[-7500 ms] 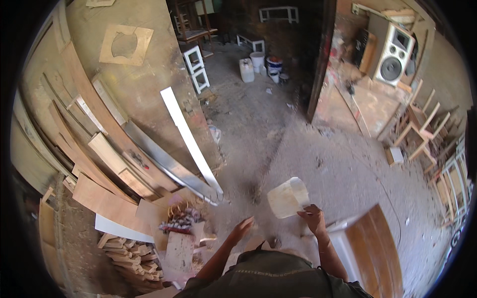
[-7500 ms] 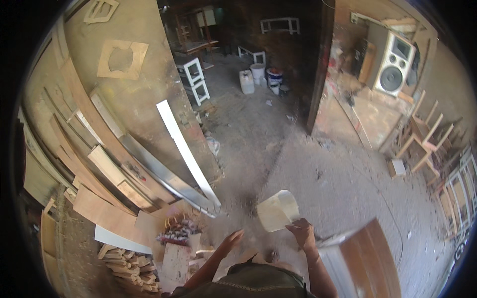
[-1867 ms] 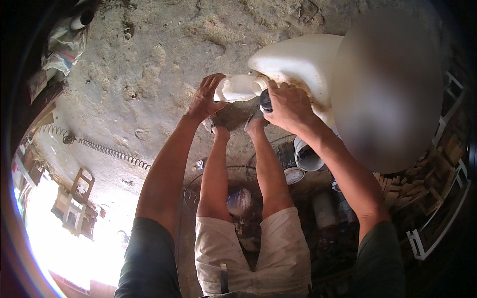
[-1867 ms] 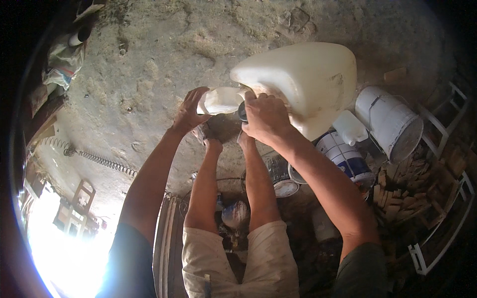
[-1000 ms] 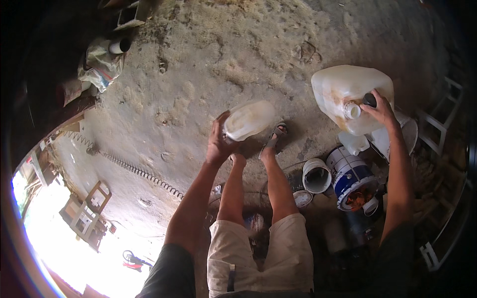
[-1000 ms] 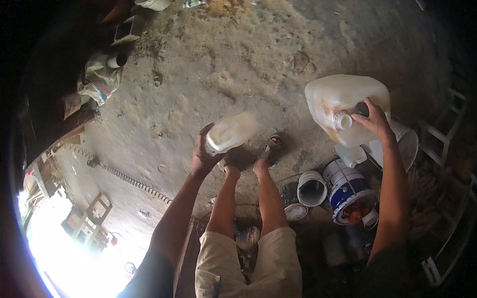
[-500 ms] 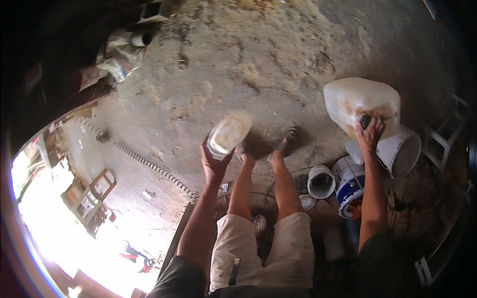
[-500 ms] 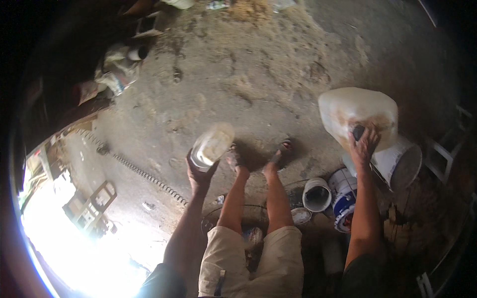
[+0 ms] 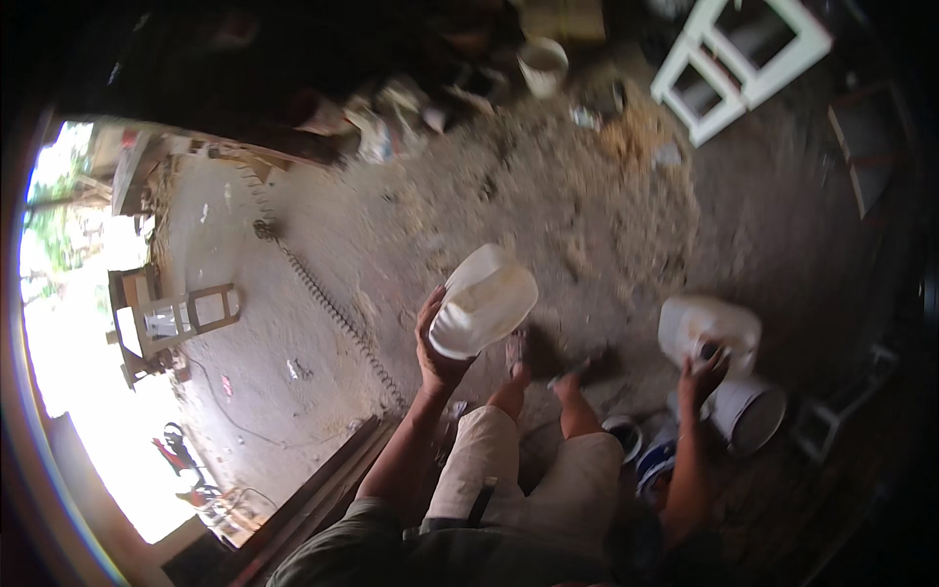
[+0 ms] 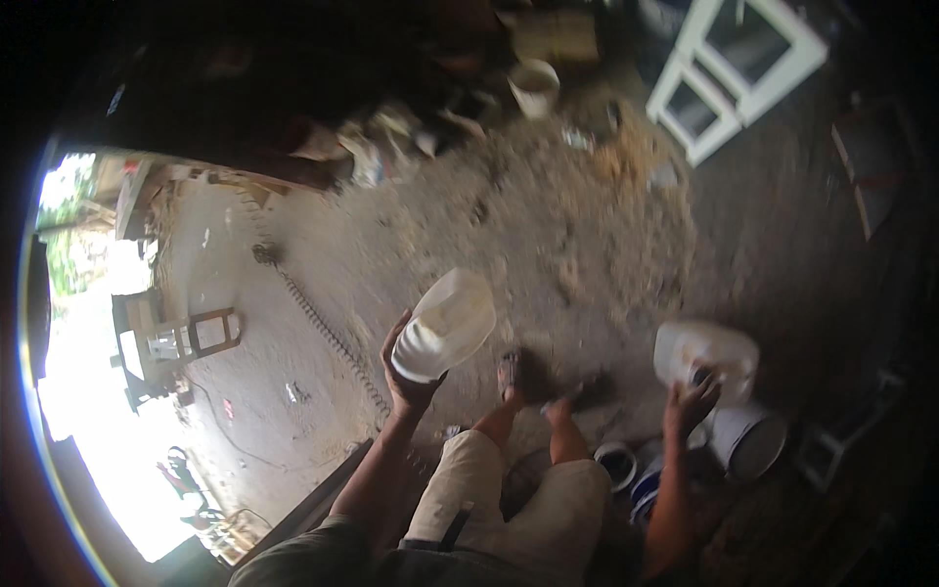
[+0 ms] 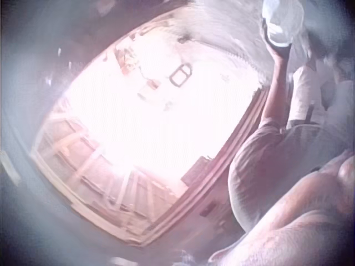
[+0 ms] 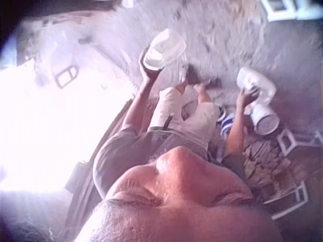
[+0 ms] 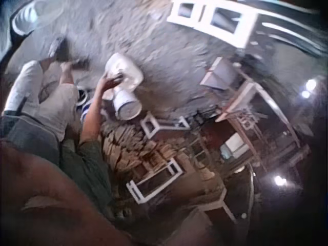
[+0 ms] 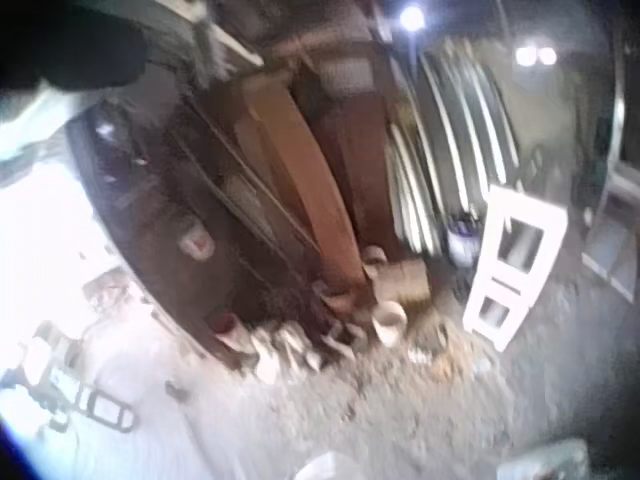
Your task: The person hits a plastic container with a wooden stick to remove debris, pours liquid from a large jug into the container, and then stirs the liquid with the wooden stick.
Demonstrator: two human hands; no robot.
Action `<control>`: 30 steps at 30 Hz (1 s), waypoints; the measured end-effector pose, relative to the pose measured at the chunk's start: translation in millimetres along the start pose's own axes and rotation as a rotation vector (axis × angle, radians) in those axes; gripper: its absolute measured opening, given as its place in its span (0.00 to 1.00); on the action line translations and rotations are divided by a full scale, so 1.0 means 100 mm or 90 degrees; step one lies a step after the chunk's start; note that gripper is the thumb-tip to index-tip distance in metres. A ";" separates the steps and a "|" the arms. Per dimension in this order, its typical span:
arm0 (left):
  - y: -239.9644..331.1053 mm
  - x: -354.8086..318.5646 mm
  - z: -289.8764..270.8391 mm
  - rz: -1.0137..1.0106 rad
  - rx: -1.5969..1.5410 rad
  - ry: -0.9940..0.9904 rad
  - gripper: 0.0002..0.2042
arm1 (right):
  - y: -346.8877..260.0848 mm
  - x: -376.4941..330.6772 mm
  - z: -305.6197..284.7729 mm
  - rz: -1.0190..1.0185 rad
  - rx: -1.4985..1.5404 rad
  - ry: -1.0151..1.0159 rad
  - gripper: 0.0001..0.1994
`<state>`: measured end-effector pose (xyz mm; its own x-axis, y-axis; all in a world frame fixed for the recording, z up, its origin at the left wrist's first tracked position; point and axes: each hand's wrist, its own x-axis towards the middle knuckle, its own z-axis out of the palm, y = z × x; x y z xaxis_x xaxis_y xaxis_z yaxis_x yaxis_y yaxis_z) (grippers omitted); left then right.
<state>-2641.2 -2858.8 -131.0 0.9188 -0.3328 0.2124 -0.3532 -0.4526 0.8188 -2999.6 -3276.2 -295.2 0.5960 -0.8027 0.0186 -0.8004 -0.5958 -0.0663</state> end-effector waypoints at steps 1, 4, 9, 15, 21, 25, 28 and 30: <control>0.09 0.13 -0.28 0.018 -0.003 0.024 0.45 | -0.28 -0.07 -0.30 0.005 0.054 -0.039 0.50; 0.51 0.55 -1.09 0.142 -0.089 0.140 0.49 | -0.89 -0.26 -0.82 -0.056 0.122 -0.024 0.43; 1.22 1.19 -2.24 0.279 -0.090 0.260 0.48 | -1.71 -0.33 -1.39 -0.046 0.225 -0.136 0.37; 1.46 1.95 -3.05 0.384 0.024 0.353 0.45 | -2.08 0.03 -1.04 -0.069 0.185 -0.364 0.33; 0.86 2.20 -3.59 0.321 0.200 0.396 0.42 | -2.46 0.76 -0.97 -0.096 0.162 -0.568 0.26; 0.55 1.97 -3.92 0.194 0.194 0.378 0.42 | -3.19 1.20 -1.25 -0.202 0.263 -0.591 0.21; 0.29 1.55 -4.20 0.068 0.214 0.455 0.43 | -4.32 1.86 -0.84 -0.301 0.024 -0.649 0.22; 0.04 1.17 -4.32 -0.022 0.218 0.543 0.43 | -5.42 2.26 -0.89 -0.300 -0.029 -0.656 0.21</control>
<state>-2459.4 -2542.6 127.6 0.7004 0.3471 0.6236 -0.2308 -0.7166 0.6581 -2436.5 -3136.6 -166.0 0.5909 -0.1080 -0.7995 -0.4716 -0.8503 -0.2336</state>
